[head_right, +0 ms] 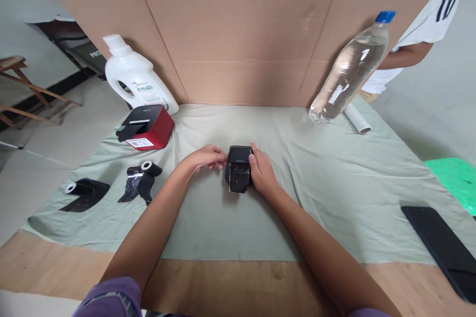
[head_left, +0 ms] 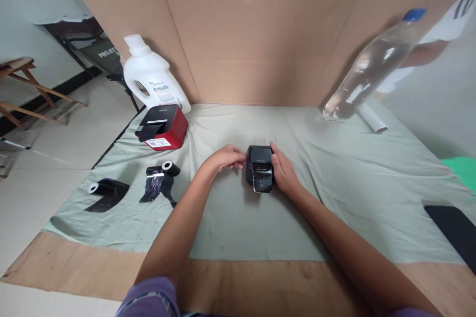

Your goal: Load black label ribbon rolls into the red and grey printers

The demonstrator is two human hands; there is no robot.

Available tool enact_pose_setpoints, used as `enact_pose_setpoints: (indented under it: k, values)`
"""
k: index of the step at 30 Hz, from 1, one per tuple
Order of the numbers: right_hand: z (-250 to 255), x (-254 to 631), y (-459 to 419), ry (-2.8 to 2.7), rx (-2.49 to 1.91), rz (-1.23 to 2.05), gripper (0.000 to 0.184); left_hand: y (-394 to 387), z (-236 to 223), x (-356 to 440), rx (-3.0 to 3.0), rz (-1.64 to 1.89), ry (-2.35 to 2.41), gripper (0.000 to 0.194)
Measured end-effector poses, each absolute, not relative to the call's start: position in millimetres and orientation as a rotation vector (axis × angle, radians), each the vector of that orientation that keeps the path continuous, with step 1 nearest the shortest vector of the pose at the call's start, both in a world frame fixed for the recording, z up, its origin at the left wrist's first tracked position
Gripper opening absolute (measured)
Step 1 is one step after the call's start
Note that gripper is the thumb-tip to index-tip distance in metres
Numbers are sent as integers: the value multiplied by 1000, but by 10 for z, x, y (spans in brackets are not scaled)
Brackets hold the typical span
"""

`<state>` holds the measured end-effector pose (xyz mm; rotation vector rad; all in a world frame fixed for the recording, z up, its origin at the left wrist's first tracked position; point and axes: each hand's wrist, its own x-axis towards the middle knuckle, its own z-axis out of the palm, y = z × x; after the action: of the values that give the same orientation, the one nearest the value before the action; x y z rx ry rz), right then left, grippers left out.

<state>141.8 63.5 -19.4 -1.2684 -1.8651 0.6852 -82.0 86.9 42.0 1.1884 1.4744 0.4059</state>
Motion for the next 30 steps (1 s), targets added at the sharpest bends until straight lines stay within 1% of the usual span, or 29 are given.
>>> enact_pose_setpoints:
  k: [8,15,19,26,30]
  values:
    - [-184,1444,611,-1989,-1330,590,79,862,405,-777,1142,420,1498,9]
    - [-194,1443,620,-1980,-1331,636,85,834,417,-737,1136,410,1543,14]
    - [-197,1442,620,-1971,-1321,656,86,803,449,-727,1166,387,1567,14]
    - [-207,1445,626,-1946,-1302,666,83,806,433,-745,1158,391,1558,13]
    - [-210,1440,624,-1935,-1305,670,82,818,413,-752,1122,403,1534,9]
